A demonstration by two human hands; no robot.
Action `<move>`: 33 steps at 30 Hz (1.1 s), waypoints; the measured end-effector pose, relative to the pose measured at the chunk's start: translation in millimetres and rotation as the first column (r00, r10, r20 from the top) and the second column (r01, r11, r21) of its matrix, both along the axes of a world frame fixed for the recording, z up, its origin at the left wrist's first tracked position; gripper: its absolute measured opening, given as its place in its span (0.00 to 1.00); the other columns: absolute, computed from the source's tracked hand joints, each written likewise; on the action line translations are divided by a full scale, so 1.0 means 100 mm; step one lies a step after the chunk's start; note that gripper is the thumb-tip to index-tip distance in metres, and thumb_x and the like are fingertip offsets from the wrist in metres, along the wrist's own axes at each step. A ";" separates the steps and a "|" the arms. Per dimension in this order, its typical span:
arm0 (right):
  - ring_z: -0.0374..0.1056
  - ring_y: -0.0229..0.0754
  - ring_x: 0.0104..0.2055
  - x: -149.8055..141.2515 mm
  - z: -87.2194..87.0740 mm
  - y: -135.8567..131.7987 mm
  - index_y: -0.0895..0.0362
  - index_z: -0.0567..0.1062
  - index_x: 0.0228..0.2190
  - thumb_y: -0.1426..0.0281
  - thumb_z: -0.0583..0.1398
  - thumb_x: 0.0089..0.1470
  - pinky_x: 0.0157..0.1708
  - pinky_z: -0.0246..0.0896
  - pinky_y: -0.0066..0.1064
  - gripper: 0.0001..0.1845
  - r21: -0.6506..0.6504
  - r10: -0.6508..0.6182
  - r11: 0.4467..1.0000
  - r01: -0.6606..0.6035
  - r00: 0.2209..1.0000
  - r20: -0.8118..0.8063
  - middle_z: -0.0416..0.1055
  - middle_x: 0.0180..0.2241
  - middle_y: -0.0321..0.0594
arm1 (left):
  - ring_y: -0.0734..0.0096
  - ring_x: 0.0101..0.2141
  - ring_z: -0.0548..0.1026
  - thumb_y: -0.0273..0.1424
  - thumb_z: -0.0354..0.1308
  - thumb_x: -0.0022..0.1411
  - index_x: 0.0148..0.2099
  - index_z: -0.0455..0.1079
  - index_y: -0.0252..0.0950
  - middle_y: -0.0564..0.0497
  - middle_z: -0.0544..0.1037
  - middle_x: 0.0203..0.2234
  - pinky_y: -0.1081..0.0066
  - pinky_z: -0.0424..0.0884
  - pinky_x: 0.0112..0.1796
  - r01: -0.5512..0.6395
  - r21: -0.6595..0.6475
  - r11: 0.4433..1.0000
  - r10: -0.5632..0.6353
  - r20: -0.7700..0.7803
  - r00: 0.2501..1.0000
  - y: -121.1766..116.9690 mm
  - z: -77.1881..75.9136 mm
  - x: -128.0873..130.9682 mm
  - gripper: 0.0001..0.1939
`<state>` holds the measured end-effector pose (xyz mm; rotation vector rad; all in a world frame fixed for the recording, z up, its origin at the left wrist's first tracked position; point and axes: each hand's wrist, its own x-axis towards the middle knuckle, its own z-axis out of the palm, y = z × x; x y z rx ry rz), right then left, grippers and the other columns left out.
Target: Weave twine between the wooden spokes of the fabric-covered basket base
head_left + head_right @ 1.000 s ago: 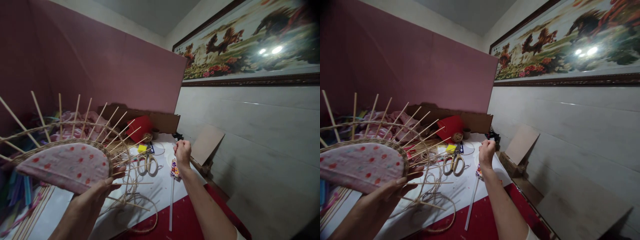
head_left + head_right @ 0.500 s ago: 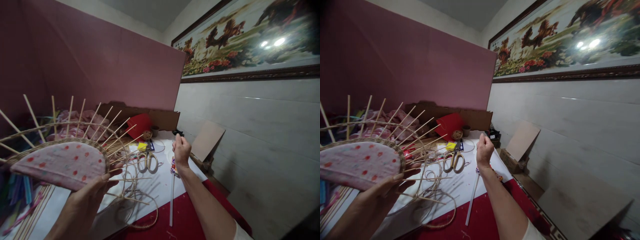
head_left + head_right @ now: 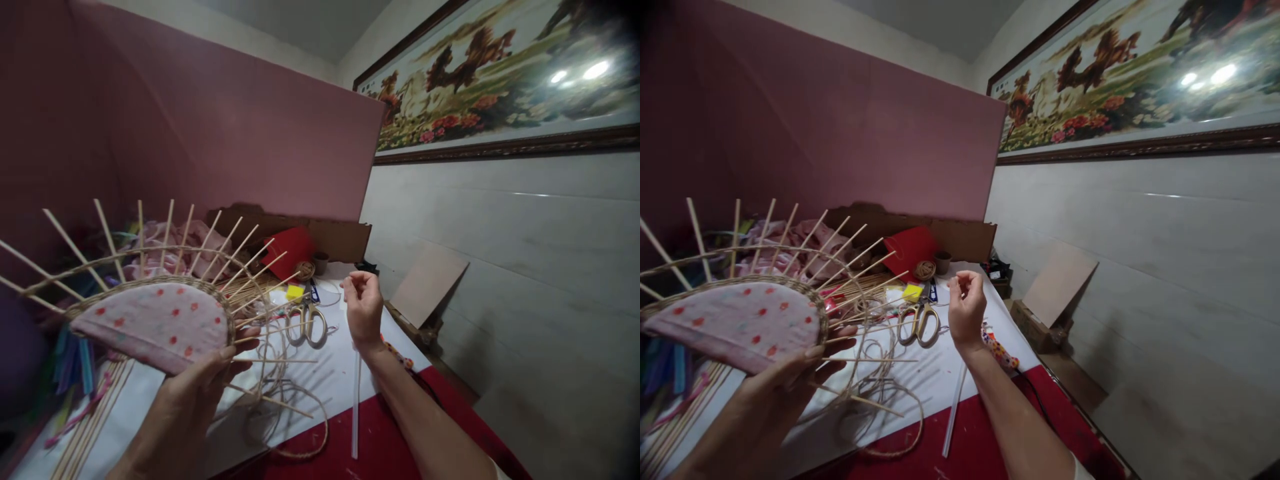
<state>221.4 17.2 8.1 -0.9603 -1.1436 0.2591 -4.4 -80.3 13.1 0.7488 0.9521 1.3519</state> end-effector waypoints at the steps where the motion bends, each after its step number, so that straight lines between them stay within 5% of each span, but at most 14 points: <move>1: 0.63 0.37 0.30 -0.04 0.01 -0.06 0.57 0.65 0.34 0.66 0.55 0.55 0.31 0.58 0.28 0.08 0.013 0.016 1.000 -0.017 0.998 0.064 0.66 0.28 0.36 | 0.56 0.54 0.64 0.31 0.55 0.54 0.32 0.78 0.37 0.49 0.79 0.43 0.63 0.63 0.50 0.006 0.010 1.000 -0.006 -0.001 1.000 0.00 0.00 0.00 0.10; 4: 0.63 0.40 0.33 -0.16 0.05 -0.27 0.56 0.68 0.32 0.69 0.52 0.57 0.36 0.58 0.33 0.06 0.083 0.029 0.995 -0.058 0.948 0.318 0.67 0.30 0.38 | 0.56 0.54 0.64 0.29 0.55 0.54 0.32 0.78 0.36 0.47 0.79 0.44 0.62 0.62 0.50 0.026 0.023 0.999 -0.026 -0.005 1.000 -0.01 -0.01 0.00 0.10; 10: 0.59 0.47 0.46 -0.32 0.12 -0.57 0.53 0.74 0.36 0.71 0.53 0.55 0.47 0.51 0.44 0.11 0.221 0.017 0.944 -0.245 0.705 0.709 0.68 0.41 0.42 | 0.50 0.53 0.65 0.29 0.55 0.51 0.31 0.79 0.35 0.44 0.80 0.41 0.57 0.62 0.49 0.010 0.016 1.000 -0.010 0.017 1.000 -0.05 0.03 0.02 0.11; 23: 0.51 0.53 0.53 -0.36 0.11 -0.64 0.50 0.75 0.39 0.66 0.51 0.57 0.50 0.48 0.50 0.14 0.209 0.009 0.938 -0.275 0.625 0.780 0.62 0.49 0.41 | 0.48 0.51 0.68 0.25 0.55 0.43 0.28 0.77 0.38 0.45 0.82 0.34 0.57 0.66 0.48 0.007 -0.021 1.000 -0.005 0.066 0.998 -0.10 0.11 0.07 0.10; 33: 0.52 0.53 0.53 -0.36 0.10 -0.64 0.53 0.75 0.39 0.68 0.51 0.57 0.49 0.49 0.49 0.14 0.237 -0.025 0.939 -0.248 0.638 0.769 0.62 0.48 0.43 | 0.51 0.51 0.69 0.32 0.55 0.50 0.32 0.79 0.37 0.46 0.82 0.36 0.58 0.60 0.53 0.088 0.037 0.995 -0.091 0.106 0.990 -0.11 0.12 0.11 0.11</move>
